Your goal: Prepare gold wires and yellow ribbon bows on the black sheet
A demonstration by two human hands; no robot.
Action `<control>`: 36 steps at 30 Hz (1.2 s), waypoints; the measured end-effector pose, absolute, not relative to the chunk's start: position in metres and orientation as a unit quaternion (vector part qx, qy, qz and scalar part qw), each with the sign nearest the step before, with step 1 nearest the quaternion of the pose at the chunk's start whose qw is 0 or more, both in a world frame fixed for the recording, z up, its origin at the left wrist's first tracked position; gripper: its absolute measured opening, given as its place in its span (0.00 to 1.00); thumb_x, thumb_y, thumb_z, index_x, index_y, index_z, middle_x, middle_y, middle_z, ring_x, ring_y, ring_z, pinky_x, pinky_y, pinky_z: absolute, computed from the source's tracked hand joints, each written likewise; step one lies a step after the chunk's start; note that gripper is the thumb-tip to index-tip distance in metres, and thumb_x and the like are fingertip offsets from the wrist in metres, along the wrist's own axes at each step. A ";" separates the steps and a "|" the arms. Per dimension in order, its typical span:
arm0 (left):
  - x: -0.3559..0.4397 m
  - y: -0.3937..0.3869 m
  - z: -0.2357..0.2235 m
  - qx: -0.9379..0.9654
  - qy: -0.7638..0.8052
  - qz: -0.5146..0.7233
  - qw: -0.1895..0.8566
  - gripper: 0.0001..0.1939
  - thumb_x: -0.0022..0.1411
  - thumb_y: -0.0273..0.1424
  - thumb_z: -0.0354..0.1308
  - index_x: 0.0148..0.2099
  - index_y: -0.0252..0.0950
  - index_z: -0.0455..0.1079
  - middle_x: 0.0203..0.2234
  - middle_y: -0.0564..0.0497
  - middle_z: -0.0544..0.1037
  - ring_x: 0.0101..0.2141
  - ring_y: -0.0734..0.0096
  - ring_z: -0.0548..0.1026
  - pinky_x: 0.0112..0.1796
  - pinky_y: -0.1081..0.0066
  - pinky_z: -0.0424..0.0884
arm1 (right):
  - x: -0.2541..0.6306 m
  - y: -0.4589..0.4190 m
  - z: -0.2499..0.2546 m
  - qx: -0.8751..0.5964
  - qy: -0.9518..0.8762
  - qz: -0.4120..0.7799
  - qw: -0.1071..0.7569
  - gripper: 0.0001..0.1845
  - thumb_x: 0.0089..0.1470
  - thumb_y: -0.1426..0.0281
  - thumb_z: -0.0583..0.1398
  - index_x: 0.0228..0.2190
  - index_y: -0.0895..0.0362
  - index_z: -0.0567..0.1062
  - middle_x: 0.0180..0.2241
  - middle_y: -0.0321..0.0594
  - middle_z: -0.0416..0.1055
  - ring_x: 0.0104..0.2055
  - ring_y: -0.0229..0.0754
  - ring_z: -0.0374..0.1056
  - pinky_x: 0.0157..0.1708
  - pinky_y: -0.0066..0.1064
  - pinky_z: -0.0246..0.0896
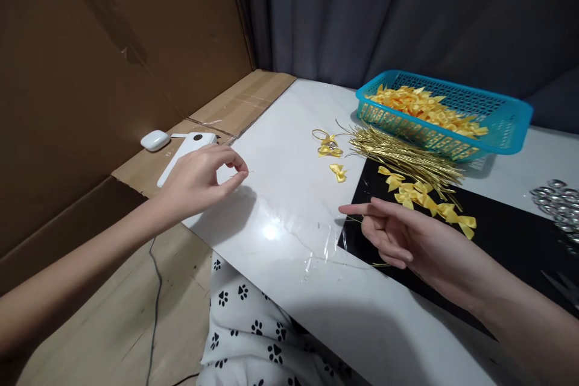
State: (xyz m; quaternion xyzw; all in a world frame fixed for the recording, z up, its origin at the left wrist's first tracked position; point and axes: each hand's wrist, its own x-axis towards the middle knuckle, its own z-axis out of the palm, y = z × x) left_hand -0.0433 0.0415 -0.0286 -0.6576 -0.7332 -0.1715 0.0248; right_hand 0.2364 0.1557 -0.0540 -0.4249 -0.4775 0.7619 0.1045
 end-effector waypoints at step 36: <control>-0.070 0.047 -0.036 -0.574 -0.815 -0.071 -0.020 0.12 0.58 0.39 0.50 0.35 0.39 0.72 0.34 0.51 0.77 0.28 0.67 0.69 0.27 0.69 0.58 | 0.287 0.174 -0.060 -0.554 -0.570 0.596 0.117 0.15 0.40 0.55 0.63 0.22 0.53 0.74 0.26 0.42 0.69 0.24 0.38 0.61 0.24 0.28 0.62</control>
